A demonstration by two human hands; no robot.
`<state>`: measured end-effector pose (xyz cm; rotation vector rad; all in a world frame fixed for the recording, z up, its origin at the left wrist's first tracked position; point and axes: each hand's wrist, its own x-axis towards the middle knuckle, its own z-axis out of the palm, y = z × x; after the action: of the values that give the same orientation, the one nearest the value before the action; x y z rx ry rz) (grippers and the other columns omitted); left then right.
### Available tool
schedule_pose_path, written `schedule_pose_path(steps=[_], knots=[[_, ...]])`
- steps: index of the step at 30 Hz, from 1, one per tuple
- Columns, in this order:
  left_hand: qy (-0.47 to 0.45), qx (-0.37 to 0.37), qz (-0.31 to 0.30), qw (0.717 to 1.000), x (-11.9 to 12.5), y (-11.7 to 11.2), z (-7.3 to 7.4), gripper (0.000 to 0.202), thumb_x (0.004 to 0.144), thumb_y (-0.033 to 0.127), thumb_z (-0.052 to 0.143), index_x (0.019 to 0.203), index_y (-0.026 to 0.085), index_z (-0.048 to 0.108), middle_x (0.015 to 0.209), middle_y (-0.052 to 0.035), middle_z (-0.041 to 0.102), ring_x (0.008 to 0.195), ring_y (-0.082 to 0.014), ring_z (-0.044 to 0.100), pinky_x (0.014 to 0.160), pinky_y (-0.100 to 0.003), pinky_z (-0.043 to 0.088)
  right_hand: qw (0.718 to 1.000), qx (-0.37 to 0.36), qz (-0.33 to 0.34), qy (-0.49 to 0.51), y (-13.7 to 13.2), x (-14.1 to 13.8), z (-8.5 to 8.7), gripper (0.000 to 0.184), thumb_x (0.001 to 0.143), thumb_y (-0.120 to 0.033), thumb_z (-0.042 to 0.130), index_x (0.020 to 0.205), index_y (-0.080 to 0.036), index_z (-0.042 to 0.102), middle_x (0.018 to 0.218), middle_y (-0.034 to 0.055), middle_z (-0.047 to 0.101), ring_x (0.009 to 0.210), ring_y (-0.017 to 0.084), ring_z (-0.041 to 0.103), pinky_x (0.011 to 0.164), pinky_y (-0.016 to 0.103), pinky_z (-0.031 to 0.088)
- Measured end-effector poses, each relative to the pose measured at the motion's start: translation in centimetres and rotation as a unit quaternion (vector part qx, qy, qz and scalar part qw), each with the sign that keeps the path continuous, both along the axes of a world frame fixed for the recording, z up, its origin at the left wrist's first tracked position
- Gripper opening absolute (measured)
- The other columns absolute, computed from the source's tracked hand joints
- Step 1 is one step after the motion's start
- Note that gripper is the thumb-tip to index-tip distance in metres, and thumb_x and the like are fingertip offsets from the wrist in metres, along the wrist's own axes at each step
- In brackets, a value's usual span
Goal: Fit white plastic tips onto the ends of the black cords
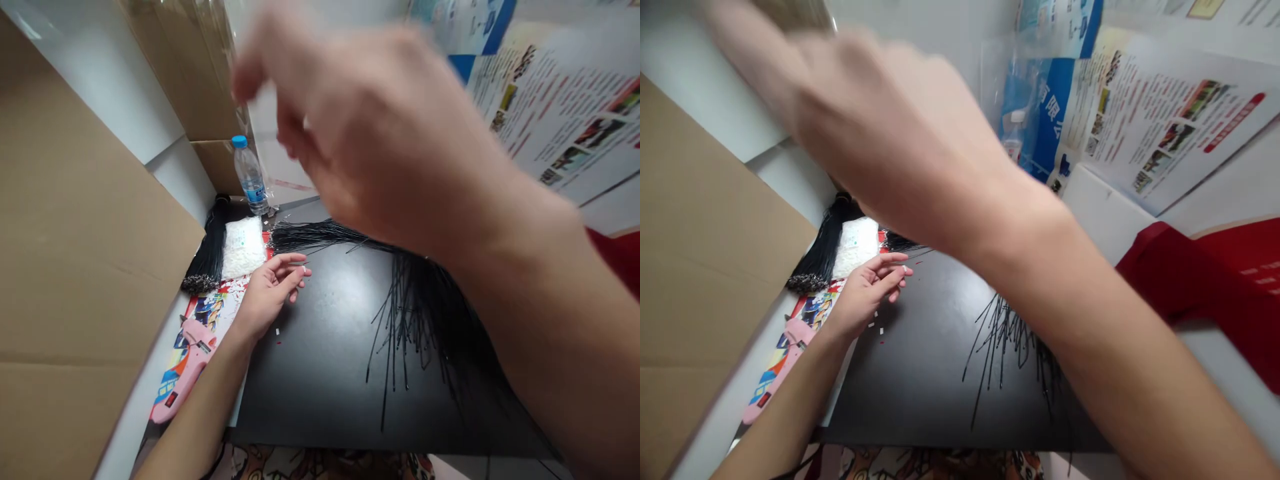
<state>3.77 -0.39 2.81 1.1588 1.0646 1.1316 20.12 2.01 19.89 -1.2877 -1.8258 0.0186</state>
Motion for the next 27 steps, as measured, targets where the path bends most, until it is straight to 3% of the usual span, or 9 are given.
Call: schedule_pose_path(steps=[1, 3, 5, 7, 10, 13, 18, 21, 27], knots=[[0.003, 0.003, -0.003, 1.000, 0.2, 0.0, -0.1, 0.035, 0.073, 0.032, 0.079, 0.102, 0.015, 0.068, 0.084, -0.0062, 0.072, 0.063, -0.0103, 0.055, 0.048, -0.020, 0.041, 0.992, 0.002, 0.014, -0.122, -0.6, 0.1, -0.7, 0.033, 0.096, -0.021, 0.039, 0.111, -0.028, 0.067, 0.097, -0.0029, 0.069, 0.108, 0.025, 0.070, 0.074, 0.032, 0.050], [0.007, 0.005, -0.009, 1.000, 0.4, -0.1, -0.3, 0.033, 0.073, 0.035, 0.078, 0.098, 0.015, 0.068, 0.084, -0.0064, 0.072, 0.063, -0.0108, 0.056, 0.049, -0.020, 0.042, 0.936, -0.014, 0.048, -0.348, -1.6, 0.6, -3.0, 0.037, 0.089, -0.009, 0.043, 0.113, -0.026, 0.067, 0.102, 0.0027, 0.074, 0.094, 0.027, 0.073, 0.070, 0.034, 0.053], [0.004, 0.002, -0.010, 1.000, 0.6, -0.1, -0.7, 0.032, 0.072, 0.038, 0.079, 0.092, 0.015, 0.067, 0.084, -0.0065, 0.072, 0.064, -0.0117, 0.057, 0.049, -0.021, 0.043, 0.918, -0.077, 0.047, -0.385, -2.1, 1.5, -6.3, 0.038, 0.084, -0.005, 0.045, 0.112, -0.022, 0.066, 0.107, 0.0059, 0.074, 0.087, 0.026, 0.072, 0.063, 0.033, 0.050], [0.003, -0.004, -0.011, 1.000, 0.8, -0.1, -1.2, 0.033, 0.071, 0.040, 0.080, 0.090, 0.016, 0.067, 0.083, -0.0056, 0.072, 0.063, -0.0117, 0.058, 0.049, -0.021, 0.043, 0.937, -0.153, 0.062, -0.309, -2.2, 2.4, -9.9, 0.032, 0.088, -0.007, 0.046, 0.108, -0.022, 0.066, 0.109, 0.0054, 0.074, 0.089, 0.023, 0.071, 0.065, 0.030, 0.047], [0.016, -0.012, -0.015, 1.000, 0.8, 0.1, -1.9, 0.032, 0.072, 0.040, 0.080, 0.089, 0.016, 0.068, 0.077, -0.0016, 0.068, 0.055, -0.0086, 0.054, 0.050, -0.021, 0.044, 0.962, -0.229, 0.109, -0.098, -2.3, 3.2, -14.9, 0.021, 0.092, -0.014, 0.045, 0.098, -0.020, 0.064, 0.097, 0.0045, 0.074, 0.082, 0.016, 0.067, 0.068, 0.026, 0.046], [0.021, -0.015, -0.019, 0.999, 0.8, 0.2, -2.6, 0.030, 0.074, 0.039, 0.079, 0.090, 0.015, 0.068, 0.075, 0.0004, 0.065, 0.052, -0.0072, 0.054, 0.054, -0.022, 0.046, 0.950, -0.279, 0.121, 0.073, -2.7, 3.1, -18.0, 0.015, 0.091, -0.023, 0.049, 0.093, -0.019, 0.063, 0.083, 0.0019, 0.069, 0.067, 0.013, 0.059, 0.061, 0.024, 0.043], [-0.001, -0.029, -0.038, 0.999, 1.0, 0.3, -3.2, 0.032, 0.076, 0.040, 0.078, 0.092, 0.016, 0.064, 0.078, -0.0008, 0.068, 0.051, -0.0074, 0.056, 0.051, -0.022, 0.046, 0.935, -0.287, 0.152, 0.140, -2.9, 2.5, -19.8, 0.024, 0.094, -0.035, 0.050, 0.089, -0.019, 0.067, 0.077, 0.0009, 0.066, 0.067, 0.013, 0.055, 0.064, 0.025, 0.042], [-0.005, -0.033, -0.039, 0.999, 1.0, 0.3, -3.3, 0.030, 0.078, 0.039, 0.076, 0.093, 0.016, 0.063, 0.079, -0.0018, 0.070, 0.050, -0.0078, 0.056, 0.050, -0.022, 0.047, 0.937, -0.271, 0.160, 0.150, -2.9, 2.5, -20.1, 0.028, 0.098, -0.037, 0.046, 0.092, -0.020, 0.068, 0.074, 0.0001, 0.064, 0.066, 0.013, 0.055, 0.064, 0.025, 0.042], [-0.006, -0.023, -0.022, 0.999, 1.2, 0.4, -3.3, 0.028, 0.078, 0.036, 0.077, 0.093, 0.014, 0.069, 0.080, -0.0036, 0.072, 0.059, -0.0104, 0.063, 0.063, -0.026, 0.052, 0.946, -0.252, 0.154, 0.136, -3.0, 2.6, -20.2, 0.020, 0.095, -0.033, 0.054, 0.095, -0.019, 0.069, 0.061, -0.0048, 0.054, 0.053, 0.010, 0.044, 0.055, 0.023, 0.034]])
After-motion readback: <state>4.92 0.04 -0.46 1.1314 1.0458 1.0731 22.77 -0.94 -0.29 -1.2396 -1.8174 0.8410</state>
